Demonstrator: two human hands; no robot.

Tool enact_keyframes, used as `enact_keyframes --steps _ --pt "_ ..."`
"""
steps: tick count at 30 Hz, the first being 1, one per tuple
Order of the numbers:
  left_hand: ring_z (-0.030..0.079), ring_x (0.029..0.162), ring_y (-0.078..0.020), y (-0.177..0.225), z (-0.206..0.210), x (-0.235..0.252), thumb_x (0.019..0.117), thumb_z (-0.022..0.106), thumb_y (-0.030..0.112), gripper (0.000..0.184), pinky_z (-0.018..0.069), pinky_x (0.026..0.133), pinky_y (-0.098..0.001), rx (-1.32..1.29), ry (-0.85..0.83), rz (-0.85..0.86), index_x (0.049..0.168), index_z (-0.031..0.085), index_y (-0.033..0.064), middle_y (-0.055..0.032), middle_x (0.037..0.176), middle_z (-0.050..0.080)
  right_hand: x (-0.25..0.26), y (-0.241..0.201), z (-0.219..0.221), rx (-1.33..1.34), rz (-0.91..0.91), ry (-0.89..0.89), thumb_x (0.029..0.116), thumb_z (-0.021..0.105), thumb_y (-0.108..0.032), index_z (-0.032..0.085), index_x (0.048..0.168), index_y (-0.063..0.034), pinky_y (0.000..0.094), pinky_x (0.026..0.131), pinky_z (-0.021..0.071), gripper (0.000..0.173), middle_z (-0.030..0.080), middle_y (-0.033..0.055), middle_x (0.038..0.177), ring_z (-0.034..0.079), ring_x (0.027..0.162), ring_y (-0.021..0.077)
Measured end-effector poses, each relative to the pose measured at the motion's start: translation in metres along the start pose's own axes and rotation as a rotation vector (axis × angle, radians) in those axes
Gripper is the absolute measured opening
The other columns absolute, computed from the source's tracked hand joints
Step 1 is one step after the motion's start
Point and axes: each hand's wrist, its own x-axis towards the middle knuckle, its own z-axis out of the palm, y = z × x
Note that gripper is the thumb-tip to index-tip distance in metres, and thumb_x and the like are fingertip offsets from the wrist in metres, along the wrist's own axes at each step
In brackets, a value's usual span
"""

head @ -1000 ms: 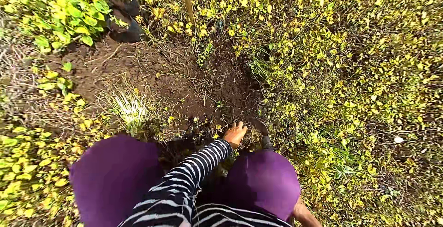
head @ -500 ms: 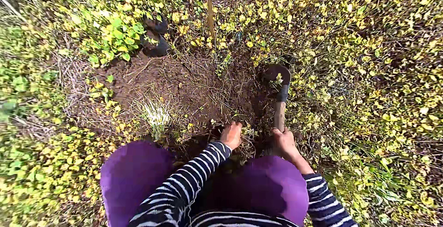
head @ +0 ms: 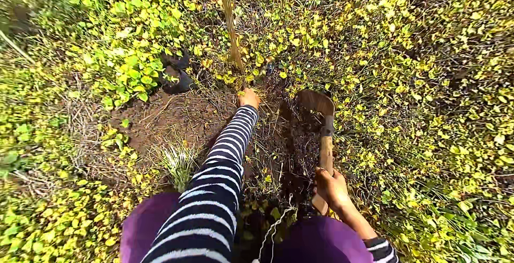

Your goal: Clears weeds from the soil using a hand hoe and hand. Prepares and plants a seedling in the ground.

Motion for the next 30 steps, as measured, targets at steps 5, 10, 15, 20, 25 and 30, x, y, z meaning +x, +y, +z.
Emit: enact_keyframes --steps 5,10,15,20,25,30 --pt "0.062 0.123 -0.0448 -0.025 0.016 -0.013 0.0987 0.057 0.004 0.033 0.0522 0.096 -0.0649 0.081 -0.024 0.220 0.131 0.064 -0.0007 -0.0246 0.136 0.062 0.050 -0.003 0.099 0.011 0.133 -0.394 0.1082 0.051 -0.022 0.055 0.114 0.0003 0.0354 0.056 0.0572 0.024 0.059 0.0066 0.068 0.060 0.055 0.0166" --pt "0.060 0.126 -0.0447 -0.079 -0.024 -0.065 0.0990 0.057 0.004 0.038 0.0482 0.103 -0.0640 -0.003 0.013 0.311 0.137 0.058 -0.0016 -0.0263 0.134 0.063 0.046 -0.009 0.024 -0.437 -0.141 -0.270 0.0950 0.068 -0.017 0.060 0.123 0.0082 0.0529 0.080 0.0552 0.039 0.067 0.0218 0.098 0.067 0.084 0.0302" --pt "0.060 0.127 -0.0429 -0.114 -0.033 -0.101 0.0976 0.061 0.009 0.044 0.0456 0.106 -0.0630 -0.036 0.053 0.307 0.140 0.055 -0.0016 -0.0263 0.135 0.062 0.035 0.005 0.048 -0.341 -0.206 -0.268 0.0981 0.063 -0.020 0.058 0.125 0.0076 0.0498 0.074 0.0568 0.038 0.066 0.0195 0.094 0.067 0.078 0.0271" --pt "0.057 0.131 -0.0430 -0.155 -0.078 -0.153 0.0971 0.060 0.006 0.046 0.0441 0.107 -0.0644 -0.005 0.055 0.224 0.142 0.056 0.0019 -0.0249 0.139 0.061 0.055 -0.015 0.055 -0.646 -0.222 -0.400 0.0967 0.069 -0.021 0.063 0.124 0.0051 0.0606 0.088 0.0526 0.038 0.068 0.0267 0.106 0.068 0.096 0.0398" --pt "0.061 0.118 -0.0465 -0.325 -0.099 -0.221 0.0947 0.075 0.041 0.065 0.0459 0.101 -0.0657 -0.087 -0.141 -0.250 0.133 0.057 -0.0089 -0.0327 0.126 0.062 0.015 -0.018 0.009 -0.494 -0.247 -0.095 0.0992 0.064 -0.020 0.058 0.124 0.0060 0.0552 0.076 0.0532 0.037 0.064 0.0221 0.095 0.065 0.081 0.0326" --pt "0.059 0.121 -0.0548 -0.308 -0.078 -0.224 0.0972 0.073 0.033 0.056 0.0437 0.099 -0.0741 0.192 -0.177 -0.273 0.127 0.060 -0.0119 -0.0377 0.125 0.061 0.013 0.049 0.005 -0.961 0.046 -0.186 0.0995 0.064 -0.031 0.051 0.137 0.0055 0.0602 0.102 0.0486 0.054 0.062 0.0296 0.128 0.062 0.121 0.0428"
